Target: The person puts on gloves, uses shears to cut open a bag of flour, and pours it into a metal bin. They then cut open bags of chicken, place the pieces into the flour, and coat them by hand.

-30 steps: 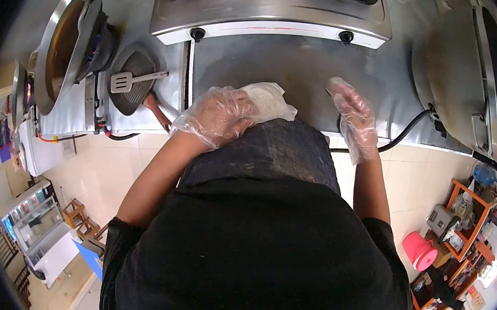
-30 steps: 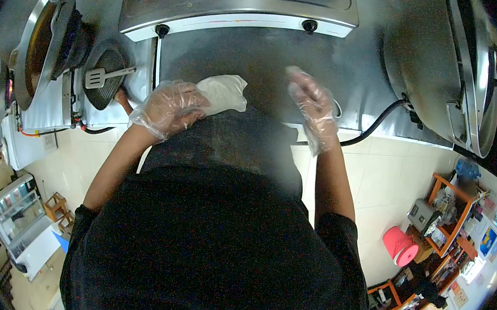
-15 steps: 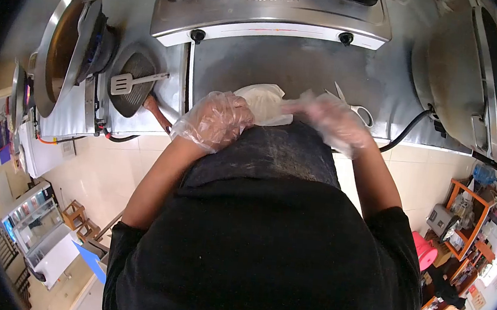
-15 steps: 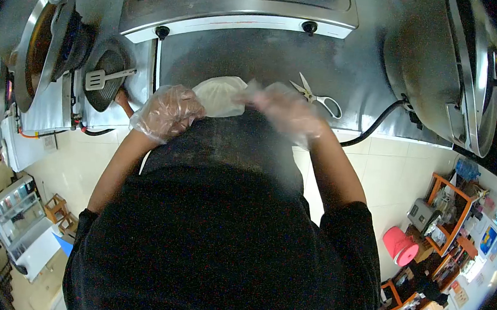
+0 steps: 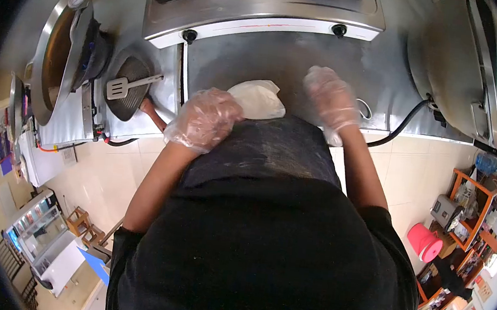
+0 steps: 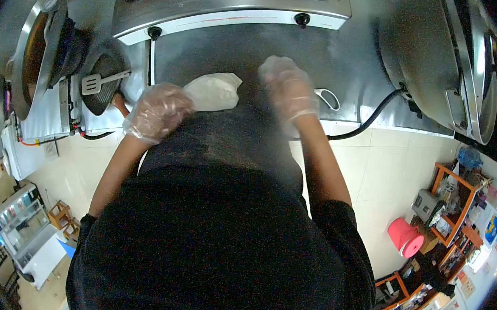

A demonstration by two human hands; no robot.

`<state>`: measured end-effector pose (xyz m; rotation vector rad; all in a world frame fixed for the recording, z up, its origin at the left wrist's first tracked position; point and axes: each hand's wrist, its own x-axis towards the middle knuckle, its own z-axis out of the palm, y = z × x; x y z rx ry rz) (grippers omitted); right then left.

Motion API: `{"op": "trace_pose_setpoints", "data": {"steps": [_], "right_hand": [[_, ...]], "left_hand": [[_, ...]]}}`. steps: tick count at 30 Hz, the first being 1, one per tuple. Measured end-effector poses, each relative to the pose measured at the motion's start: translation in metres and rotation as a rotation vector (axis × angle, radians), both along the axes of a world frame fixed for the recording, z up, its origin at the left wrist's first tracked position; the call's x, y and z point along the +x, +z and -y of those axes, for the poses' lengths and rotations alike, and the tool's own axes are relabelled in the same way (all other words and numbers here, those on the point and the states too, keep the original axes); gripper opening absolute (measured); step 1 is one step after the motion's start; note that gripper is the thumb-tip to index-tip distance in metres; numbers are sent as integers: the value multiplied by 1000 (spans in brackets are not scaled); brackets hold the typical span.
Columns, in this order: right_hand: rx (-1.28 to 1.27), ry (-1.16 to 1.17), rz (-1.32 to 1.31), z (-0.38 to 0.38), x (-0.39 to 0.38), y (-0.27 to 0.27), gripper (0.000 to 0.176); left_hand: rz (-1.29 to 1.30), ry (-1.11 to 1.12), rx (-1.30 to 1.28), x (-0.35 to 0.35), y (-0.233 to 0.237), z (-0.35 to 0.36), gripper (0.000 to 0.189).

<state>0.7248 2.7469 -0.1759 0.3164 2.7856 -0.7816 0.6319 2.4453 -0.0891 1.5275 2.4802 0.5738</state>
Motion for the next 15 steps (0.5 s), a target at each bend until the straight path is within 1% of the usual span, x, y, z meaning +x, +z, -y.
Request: {"op": "trace_pose_setpoints", "data": {"steps": [1, 2, 5, 8, 11, 12, 15], "right_hand": [[95, -101, -132, -22, 16, -29, 43], [186, -198, -261, -41, 32, -49, 41], [-152, -352, -191, -57, 33, -11, 40], [66, -344, 113, -68, 55, -34, 45], [306, -216, 218, -66, 77, -56, 52], [275, -247, 226, -62, 81, -61, 52], [293, -260, 104, -56, 91, -64, 51]], "left_hand": [[-11, 49, 17, -1, -3, 0, 15], [-64, 104, 158, -2, -16, 3, 12], [128, 218, 190, -15, -9, -4, 11], [30, 260, 211, -27, -8, -17, 10], [124, 267, 177, -37, -4, -21, 8], [128, 263, 181, -37, -3, -22, 7], [240, 308, 145, -32, 0, -21, 8]]}}
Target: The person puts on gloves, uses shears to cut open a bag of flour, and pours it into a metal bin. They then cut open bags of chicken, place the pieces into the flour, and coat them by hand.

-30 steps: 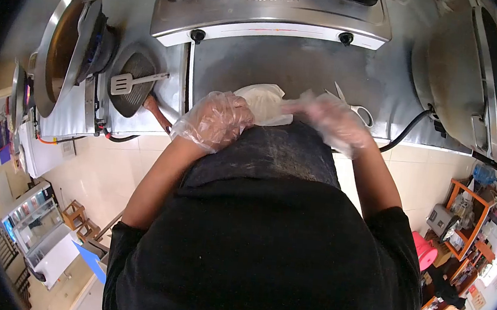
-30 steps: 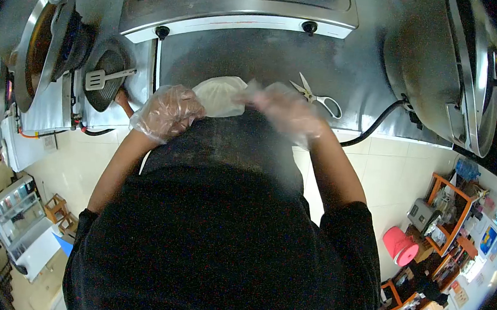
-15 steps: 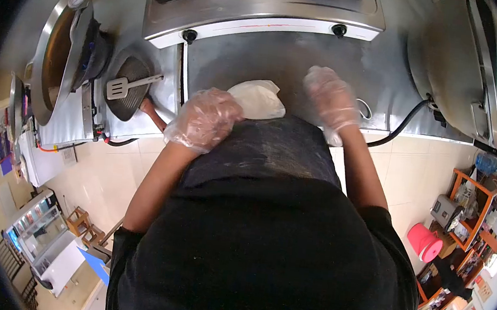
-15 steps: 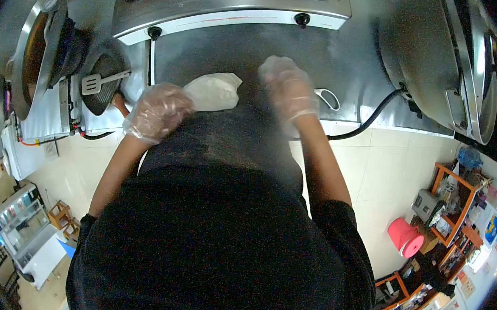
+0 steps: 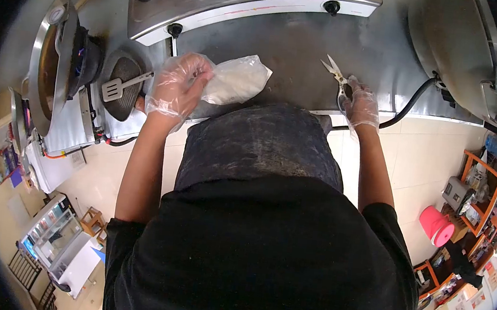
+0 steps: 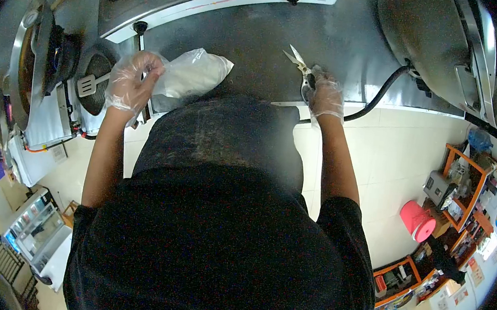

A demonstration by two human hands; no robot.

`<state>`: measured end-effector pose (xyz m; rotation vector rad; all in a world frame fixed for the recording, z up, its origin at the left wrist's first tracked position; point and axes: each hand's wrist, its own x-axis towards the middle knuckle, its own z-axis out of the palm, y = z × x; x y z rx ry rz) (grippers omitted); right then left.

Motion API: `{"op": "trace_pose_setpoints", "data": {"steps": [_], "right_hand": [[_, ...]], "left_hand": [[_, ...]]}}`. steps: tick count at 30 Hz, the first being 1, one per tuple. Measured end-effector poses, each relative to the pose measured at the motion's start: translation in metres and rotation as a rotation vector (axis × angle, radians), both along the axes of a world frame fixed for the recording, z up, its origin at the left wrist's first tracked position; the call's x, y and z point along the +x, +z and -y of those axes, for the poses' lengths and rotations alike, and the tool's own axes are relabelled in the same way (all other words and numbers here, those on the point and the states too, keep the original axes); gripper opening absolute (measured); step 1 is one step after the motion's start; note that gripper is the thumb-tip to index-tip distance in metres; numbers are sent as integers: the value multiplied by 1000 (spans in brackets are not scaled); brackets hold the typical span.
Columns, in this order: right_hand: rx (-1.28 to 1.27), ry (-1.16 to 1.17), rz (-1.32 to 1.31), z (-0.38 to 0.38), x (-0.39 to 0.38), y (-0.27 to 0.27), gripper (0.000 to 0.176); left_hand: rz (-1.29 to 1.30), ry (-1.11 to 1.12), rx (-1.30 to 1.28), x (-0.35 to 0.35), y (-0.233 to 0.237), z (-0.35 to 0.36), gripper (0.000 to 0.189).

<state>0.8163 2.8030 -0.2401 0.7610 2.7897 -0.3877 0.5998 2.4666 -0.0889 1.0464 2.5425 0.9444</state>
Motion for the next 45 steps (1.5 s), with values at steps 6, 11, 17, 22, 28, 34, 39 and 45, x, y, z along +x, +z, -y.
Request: {"op": "trace_pose_setpoints", "data": {"steps": [6, 11, 17, 22, 28, 34, 39, 45], "right_hand": [[-53, -60, -44, -6, 3, -24, 51], [-61, -49, 36, -9, 0, -16, 49], [-63, -47, -18, -5, -5, -16, 54], [-117, -95, 9, 0, -9, -7, 56], [-106, -69, -55, -3, -4, -15, 55], [-39, -10, 43, 0, -9, -9, 54], [13, -22, 95, -8, -7, -40, 52], [-171, -232, 273, 6, -18, -3, 56]], "left_hand": [[556, 171, 411, 2, -22, 21, 18], [876, 79, 801, 10, -2, 17, 25], [1013, -41, 965, 15, 31, 12, 22], [1115, -80, 1009, 20, 42, 10, 40], [1329, -150, 1206, 23, 39, 14, 43], [1368, -177, 1287, 28, 43, 13, 39], [1391, -178, 1284, 30, 50, 11, 29], [1382, -293, 1315, 27, 45, 8, 28]]}}
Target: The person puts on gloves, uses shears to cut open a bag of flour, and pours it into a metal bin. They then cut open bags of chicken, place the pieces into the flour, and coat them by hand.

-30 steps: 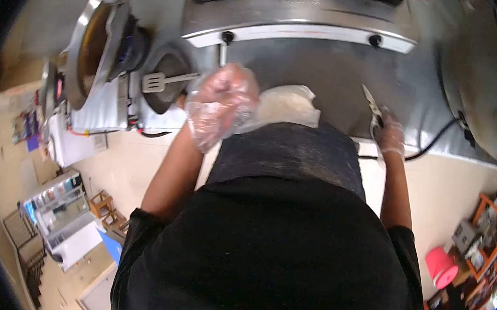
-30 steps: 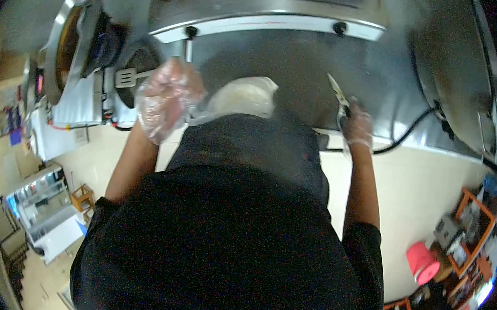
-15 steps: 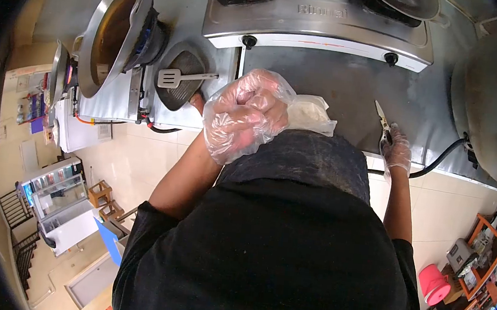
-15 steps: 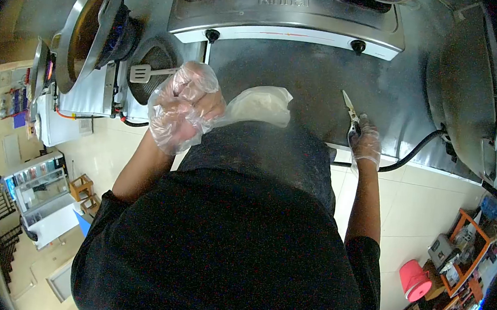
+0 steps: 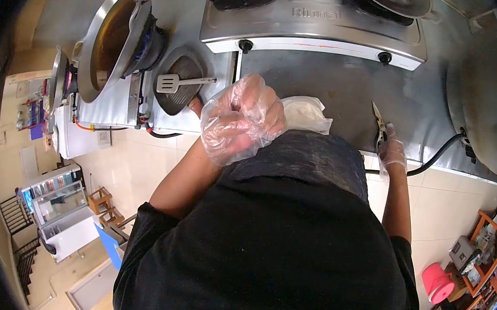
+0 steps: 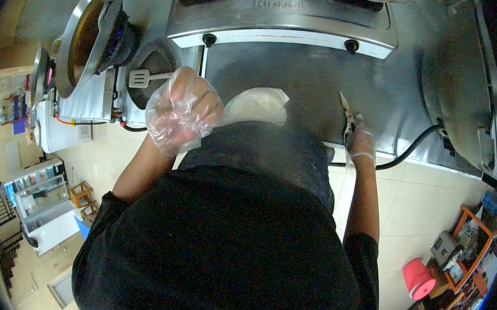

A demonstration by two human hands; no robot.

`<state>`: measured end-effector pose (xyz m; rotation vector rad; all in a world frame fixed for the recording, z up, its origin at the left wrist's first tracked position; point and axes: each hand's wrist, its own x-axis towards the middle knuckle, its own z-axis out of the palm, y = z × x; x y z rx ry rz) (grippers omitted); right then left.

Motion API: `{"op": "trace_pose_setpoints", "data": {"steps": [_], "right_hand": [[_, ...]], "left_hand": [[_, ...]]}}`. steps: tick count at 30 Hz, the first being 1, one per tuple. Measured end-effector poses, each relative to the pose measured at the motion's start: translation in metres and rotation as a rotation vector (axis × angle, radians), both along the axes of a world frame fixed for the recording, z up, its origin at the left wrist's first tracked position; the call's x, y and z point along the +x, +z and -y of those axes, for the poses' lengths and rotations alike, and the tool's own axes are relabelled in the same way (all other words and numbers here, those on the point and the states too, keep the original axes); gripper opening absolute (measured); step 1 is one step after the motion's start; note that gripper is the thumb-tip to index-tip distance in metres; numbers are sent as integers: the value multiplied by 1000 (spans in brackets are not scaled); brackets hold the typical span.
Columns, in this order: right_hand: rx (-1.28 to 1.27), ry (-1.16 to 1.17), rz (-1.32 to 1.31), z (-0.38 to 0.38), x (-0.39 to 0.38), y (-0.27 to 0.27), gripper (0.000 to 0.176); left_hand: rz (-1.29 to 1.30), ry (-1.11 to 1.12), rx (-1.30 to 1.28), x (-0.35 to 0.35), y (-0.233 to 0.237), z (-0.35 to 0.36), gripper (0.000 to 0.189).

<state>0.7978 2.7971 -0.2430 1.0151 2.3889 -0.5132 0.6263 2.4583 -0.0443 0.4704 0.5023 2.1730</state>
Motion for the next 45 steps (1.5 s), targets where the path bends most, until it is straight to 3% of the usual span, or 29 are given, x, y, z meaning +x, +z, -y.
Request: {"op": "trace_pose_setpoints", "data": {"steps": [2, 5, 6, 9, 13, 14, 17, 18, 21, 23, 26, 28, 31, 34, 37, 40, 43, 45], "right_hand": [[-47, -12, -66, -1, 7, -5, 54], [-133, 85, -186, 2, 11, 14, 60], [-153, 153, -291, 10, 11, 35, 57], [-127, 304, -430, 21, 13, 44, 59], [-128, 536, -544, 21, 5, 72, 62], [-91, 600, -535, 22, 0, 85, 61], [-115, 695, -585, 31, -17, 121, 60], [-90, 721, -617, 34, -23, 115, 72], [-50, 934, -735, 45, -49, 124, 72], [-13, 1039, -616, 57, -65, 142, 70], [-42, 1159, -514, 68, -86, 151, 67], [-112, 1203, -516, 69, -94, 154, 56], [-108, 1221, -333, 72, -105, 154, 58], [-201, 1220, -342, 78, -107, 170, 57], [-249, 1289, -559, 79, -112, 145, 57], [-173, 1173, -114, 96, -113, 189, 56], [-131, 1124, -29, 112, -121, 174, 54], [-202, 1132, -330, 119, -130, 128, 54]], "left_hand": [[-78, -8, -47, -1, -3, 1, 32], [-959, 97, -696, -4, -14, -16, 44], [-1398, 42, -887, -4, -4, -24, 58], [-1788, -79, -1338, 13, -20, -54, 51], [-2006, -621, -1333, 5, -19, -87, 27], [-1944, -491, -1318, 4, -43, -83, 25], [-1941, -190, -1277, 10, -23, -77, 26], [-1938, -178, -1261, 13, -20, -75, 24], [-1932, -82, -1198, 14, -17, -71, 22], [-1923, 45, -1135, 14, -28, -66, 21], [-2057, -36, -1193, 13, -32, -66, 18], [-2003, 31, -1104, 11, -32, -63, 15], [-1882, 72, -1012, 9, -32, -59, 10], [-1758, 60, -1021, 6, -34, -55, 8], [-1699, 43, -1031, 1, -36, -52, 10], [-1538, 85, -1036, -7, -34, -53, 9], [-1455, 66, -1043, -7, -8, -60, 7], [-1394, 62, -993, -7, -3, -64, 5]]}}
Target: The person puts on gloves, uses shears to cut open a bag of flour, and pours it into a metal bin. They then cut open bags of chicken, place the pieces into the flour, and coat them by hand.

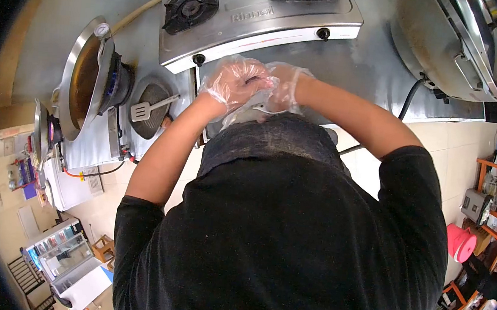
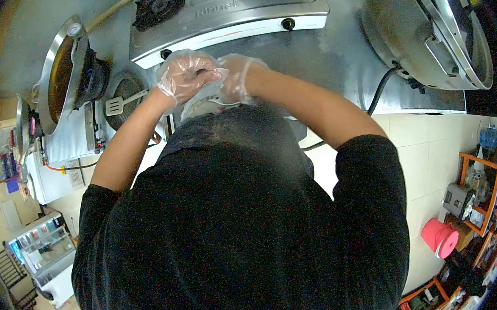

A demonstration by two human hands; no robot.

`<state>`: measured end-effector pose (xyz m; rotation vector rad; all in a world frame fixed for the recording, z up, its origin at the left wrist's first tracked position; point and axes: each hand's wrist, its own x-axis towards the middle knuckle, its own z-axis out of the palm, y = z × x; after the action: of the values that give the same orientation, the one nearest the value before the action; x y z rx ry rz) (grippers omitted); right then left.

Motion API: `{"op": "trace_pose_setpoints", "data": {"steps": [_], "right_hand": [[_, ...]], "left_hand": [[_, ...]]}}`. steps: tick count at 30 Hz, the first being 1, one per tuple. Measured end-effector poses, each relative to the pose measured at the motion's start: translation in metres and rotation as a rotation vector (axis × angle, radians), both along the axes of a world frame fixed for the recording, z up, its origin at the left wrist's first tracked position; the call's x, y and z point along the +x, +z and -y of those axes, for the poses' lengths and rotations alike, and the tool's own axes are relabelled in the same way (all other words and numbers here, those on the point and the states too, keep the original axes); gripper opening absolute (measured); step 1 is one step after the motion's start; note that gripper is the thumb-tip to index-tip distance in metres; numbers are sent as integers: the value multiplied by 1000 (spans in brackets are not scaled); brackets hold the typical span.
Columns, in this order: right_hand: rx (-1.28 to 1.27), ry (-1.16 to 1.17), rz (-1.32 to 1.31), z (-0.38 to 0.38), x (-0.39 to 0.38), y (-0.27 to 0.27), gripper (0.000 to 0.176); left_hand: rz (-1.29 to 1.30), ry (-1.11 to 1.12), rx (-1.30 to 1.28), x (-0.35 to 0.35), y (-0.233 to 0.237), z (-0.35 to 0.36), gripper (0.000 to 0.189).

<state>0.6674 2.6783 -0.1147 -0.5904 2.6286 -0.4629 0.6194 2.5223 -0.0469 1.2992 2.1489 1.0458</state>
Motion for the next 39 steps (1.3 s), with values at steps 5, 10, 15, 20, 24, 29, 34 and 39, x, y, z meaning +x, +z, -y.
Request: {"op": "trace_pose_setpoints", "data": {"steps": [5, 10, 15, 20, 24, 29, 34, 39], "right_hand": [[-410, 96, -211, 21, -15, -30, 49], [-160, 2, 106, 17, 5, 30, 51], [-464, -252, -322, -58, 37, -44, 67], [-25, -1006, 185, -122, 101, -66, 74], [195, -972, 130, -135, 145, -108, 73], [32, -835, -139, -104, 136, -97, 53], [-573, -425, -254, -31, 88, -6, 31], [-235, -162, -299, 6, 49, -6, 28]], "left_hand": [[-28, 9, 194, -17, -8, 0, 8], [-53, 490, 172, -35, 30, 33, 6], [-39, 816, 319, -60, 22, 67, 15], [-1, 931, 372, -67, -35, 110, 14], [-33, 914, 139, -79, -107, 138, 11], [253, 868, 285, -49, -117, 128, 12], [373, 847, 2, -33, -107, 117, 32], [94, 622, -224, -25, -138, 125, 38]]}}
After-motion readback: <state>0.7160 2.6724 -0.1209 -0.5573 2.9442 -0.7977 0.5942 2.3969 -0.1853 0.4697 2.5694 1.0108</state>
